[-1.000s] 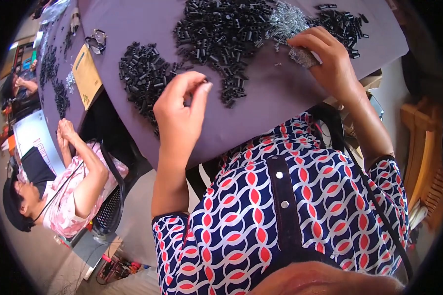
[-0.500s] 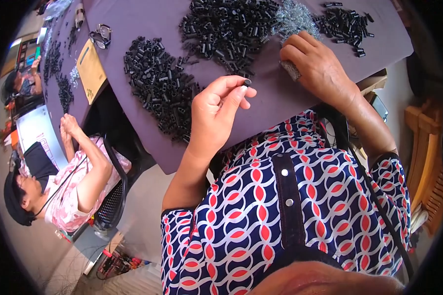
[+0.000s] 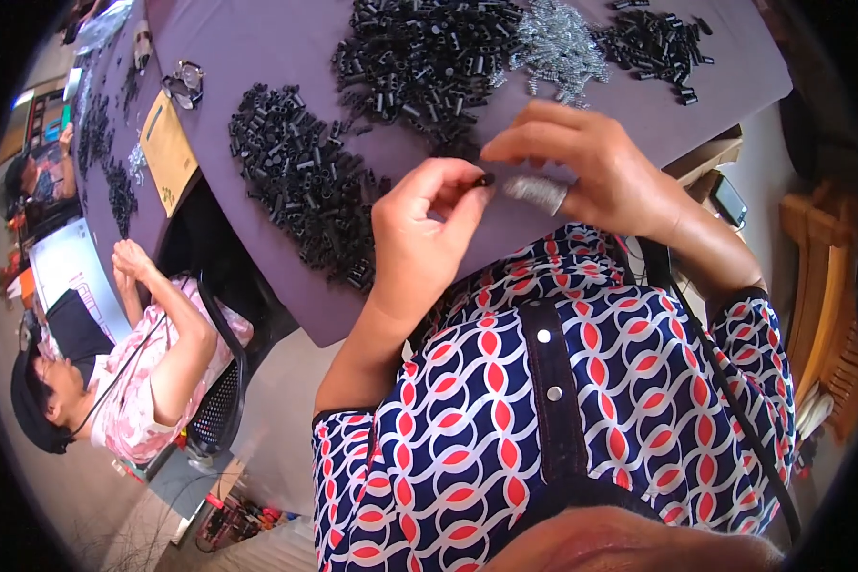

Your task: Assembling small black plastic housings with silver metal terminals at a workbench.

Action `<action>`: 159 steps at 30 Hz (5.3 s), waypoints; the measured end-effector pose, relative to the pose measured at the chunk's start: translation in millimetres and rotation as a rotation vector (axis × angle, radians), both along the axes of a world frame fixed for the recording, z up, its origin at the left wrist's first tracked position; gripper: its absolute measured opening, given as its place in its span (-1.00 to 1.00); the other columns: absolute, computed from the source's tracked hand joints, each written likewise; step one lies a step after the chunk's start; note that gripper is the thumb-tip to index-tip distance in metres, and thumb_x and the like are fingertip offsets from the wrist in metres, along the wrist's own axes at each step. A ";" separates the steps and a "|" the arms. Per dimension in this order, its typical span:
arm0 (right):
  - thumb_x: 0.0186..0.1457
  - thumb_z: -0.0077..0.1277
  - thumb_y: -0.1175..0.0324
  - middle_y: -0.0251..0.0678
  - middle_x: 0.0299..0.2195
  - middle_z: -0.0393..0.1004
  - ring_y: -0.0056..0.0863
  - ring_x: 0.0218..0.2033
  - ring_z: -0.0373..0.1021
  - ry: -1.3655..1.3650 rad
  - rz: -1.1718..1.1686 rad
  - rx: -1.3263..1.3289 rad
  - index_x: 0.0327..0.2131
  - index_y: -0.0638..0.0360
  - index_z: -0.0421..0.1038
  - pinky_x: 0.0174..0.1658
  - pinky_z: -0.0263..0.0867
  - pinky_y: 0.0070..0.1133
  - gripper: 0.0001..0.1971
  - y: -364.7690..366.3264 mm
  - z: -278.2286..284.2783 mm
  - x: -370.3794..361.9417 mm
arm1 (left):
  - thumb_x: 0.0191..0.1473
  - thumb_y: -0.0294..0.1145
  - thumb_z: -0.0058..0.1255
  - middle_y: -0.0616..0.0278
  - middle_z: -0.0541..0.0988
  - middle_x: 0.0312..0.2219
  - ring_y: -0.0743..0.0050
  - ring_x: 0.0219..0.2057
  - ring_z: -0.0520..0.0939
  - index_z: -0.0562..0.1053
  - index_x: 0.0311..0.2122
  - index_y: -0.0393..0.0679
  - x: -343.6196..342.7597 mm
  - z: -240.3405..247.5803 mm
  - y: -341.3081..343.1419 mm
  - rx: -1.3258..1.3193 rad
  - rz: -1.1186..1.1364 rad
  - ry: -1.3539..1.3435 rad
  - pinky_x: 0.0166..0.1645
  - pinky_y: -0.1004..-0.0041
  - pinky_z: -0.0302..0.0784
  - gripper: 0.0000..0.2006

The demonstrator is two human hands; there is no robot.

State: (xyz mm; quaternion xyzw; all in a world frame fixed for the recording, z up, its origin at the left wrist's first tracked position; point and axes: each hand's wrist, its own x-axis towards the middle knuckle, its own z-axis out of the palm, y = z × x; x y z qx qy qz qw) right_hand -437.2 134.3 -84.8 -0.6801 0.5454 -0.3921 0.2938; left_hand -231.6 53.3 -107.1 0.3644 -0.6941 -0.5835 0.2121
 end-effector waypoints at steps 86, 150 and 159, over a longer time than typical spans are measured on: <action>-0.08 0.05 0.48 -0.21 -0.41 0.37 -0.19 -0.34 0.45 0.397 -0.017 -0.119 -0.42 0.21 0.38 -0.29 0.40 -0.35 -0.90 -36.7 -34.7 18.3 | 0.20 -0.54 0.03 0.16 0.63 -0.33 0.49 -0.40 0.63 0.48 -0.13 -0.27 28.4 -13.5 -5.5 0.734 0.003 0.446 -0.22 0.50 0.58 -0.85; -0.41 0.27 0.34 -0.33 -0.38 0.37 -0.32 -0.27 0.39 0.621 -0.032 -0.153 -0.37 0.16 0.38 -0.25 0.35 -0.44 -0.60 -9.2 -13.3 18.2 | 0.09 -0.60 0.15 0.32 0.60 -0.33 0.72 -0.36 0.54 0.54 -0.19 -0.31 -4.7 -3.1 9.8 0.610 0.068 0.346 -0.19 0.64 0.47 -0.84; -0.32 0.23 0.30 -0.27 -0.44 0.36 -0.25 -0.37 0.40 0.414 0.022 -0.186 -0.43 0.17 0.35 -0.35 0.36 -0.38 -0.67 -6.8 -17.6 14.1 | 0.17 -0.44 0.12 0.30 0.62 -0.37 0.64 -0.38 0.55 0.56 -0.17 -0.34 3.9 -2.5 3.2 0.953 -0.006 0.333 -0.22 0.57 0.46 -0.81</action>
